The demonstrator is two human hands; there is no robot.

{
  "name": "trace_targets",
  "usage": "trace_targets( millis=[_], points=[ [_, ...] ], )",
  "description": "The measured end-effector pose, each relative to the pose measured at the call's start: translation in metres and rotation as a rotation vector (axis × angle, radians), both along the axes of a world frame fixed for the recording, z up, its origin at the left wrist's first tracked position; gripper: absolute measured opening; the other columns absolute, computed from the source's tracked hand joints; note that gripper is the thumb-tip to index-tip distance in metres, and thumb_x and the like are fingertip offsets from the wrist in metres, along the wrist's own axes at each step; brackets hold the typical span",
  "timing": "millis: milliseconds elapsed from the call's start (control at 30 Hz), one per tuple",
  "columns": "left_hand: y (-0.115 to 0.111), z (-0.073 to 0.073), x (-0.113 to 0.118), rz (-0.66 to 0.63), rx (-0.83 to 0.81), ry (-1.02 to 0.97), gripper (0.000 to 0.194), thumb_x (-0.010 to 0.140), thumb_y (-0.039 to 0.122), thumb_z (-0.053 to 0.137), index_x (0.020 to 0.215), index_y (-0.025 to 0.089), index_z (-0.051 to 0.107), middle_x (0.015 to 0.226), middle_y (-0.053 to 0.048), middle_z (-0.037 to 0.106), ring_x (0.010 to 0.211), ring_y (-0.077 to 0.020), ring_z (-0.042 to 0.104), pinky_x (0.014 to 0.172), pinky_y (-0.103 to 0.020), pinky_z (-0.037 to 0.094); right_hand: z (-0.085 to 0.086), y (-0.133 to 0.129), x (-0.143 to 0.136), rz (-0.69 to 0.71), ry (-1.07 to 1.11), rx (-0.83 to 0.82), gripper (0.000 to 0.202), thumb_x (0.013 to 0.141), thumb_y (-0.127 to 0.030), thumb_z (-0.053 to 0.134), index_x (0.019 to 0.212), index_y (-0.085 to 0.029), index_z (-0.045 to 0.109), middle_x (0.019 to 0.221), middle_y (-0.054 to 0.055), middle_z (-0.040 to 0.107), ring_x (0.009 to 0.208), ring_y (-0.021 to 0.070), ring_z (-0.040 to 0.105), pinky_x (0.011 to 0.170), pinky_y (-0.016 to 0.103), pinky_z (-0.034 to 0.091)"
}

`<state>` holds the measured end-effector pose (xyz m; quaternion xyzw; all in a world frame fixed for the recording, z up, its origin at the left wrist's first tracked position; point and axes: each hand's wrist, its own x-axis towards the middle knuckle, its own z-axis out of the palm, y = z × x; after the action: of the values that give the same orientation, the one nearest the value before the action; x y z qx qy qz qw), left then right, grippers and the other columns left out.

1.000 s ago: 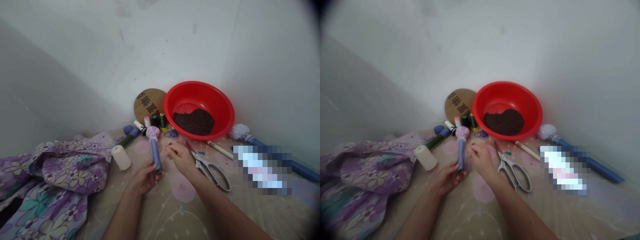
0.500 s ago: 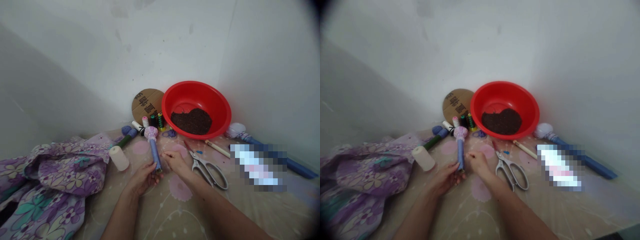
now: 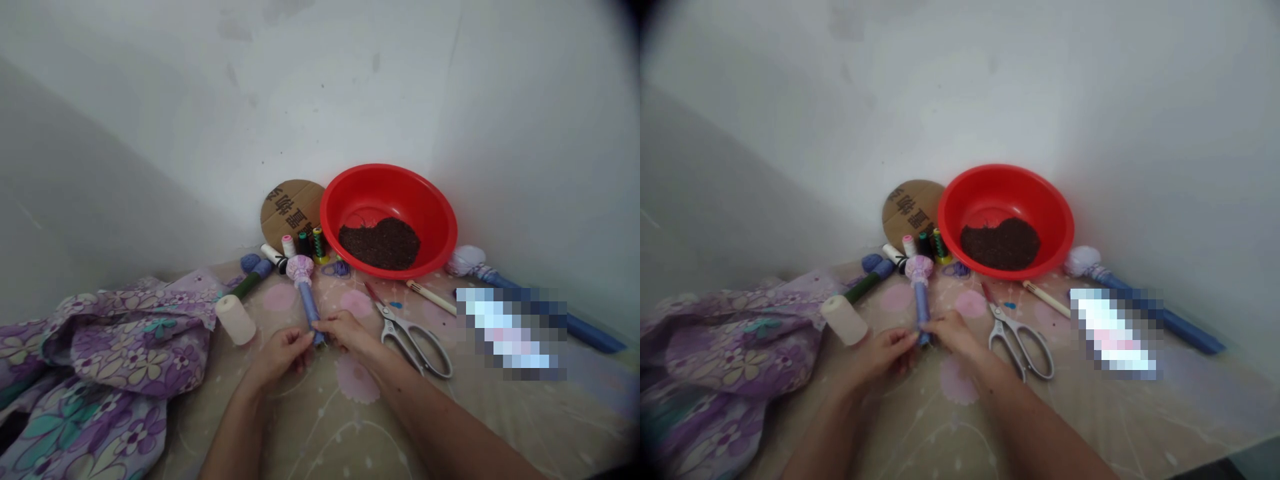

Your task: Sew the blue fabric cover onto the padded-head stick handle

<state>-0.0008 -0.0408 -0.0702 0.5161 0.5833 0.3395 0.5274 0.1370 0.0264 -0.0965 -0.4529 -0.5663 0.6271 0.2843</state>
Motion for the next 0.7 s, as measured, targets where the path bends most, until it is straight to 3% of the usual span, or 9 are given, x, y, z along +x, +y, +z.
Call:
trace_targets(
  millis=[100,267,500,700],
  points=[
    [0.0,0.003,-0.002,-0.003,0.074,0.018,0.03,0.06,0.041,0.06,0.055,0.014,0.048,0.044,0.004,0.049,0.036,-0.0047,0.039,0.038,-0.018,0.027,0.002,-0.001,0.0,0.002,-0.018,0.001,0.022,0.061,-0.031,0.058,0.049,-0.015,0.048,0.032,-0.009,0.032,0.027,0.0034,0.025,0.03,0.019,0.016],
    [0.002,-0.001,-0.004,0.062,0.228,-0.058,0.025,0.064,0.037,0.058,0.06,0.013,0.053,0.049,0.003,0.048,0.044,-0.0061,0.041,0.045,-0.019,0.031,0.006,-0.004,-0.002,0.005,0.003,0.022,0.02,0.061,-0.027,0.057,0.048,-0.015,0.05,0.031,-0.009,0.033,0.027,0.0033,0.027,0.033,0.019,0.019],
    [0.003,-0.009,-0.005,0.077,0.183,-0.25,0.022,0.067,0.034,0.057,0.062,0.013,0.055,0.056,0.002,0.05,0.05,-0.0065,0.044,0.047,-0.019,0.033,0.013,-0.008,-0.002,0.007,-0.022,0.056,0.019,0.06,-0.028,0.057,0.048,-0.015,0.053,0.031,-0.009,0.033,0.03,0.0042,0.029,0.036,0.018,0.024],
    [0.001,-0.006,-0.007,0.122,0.152,-0.413,0.02,0.069,0.03,0.056,0.059,0.013,0.052,0.058,0.001,0.052,0.048,-0.0059,0.044,0.043,-0.017,0.029,0.008,-0.001,0.001,-0.075,-0.113,0.188,0.031,0.063,-0.043,0.052,0.05,-0.014,0.054,0.036,-0.006,0.035,0.034,0.0059,0.031,0.037,0.02,0.023]
  ],
)
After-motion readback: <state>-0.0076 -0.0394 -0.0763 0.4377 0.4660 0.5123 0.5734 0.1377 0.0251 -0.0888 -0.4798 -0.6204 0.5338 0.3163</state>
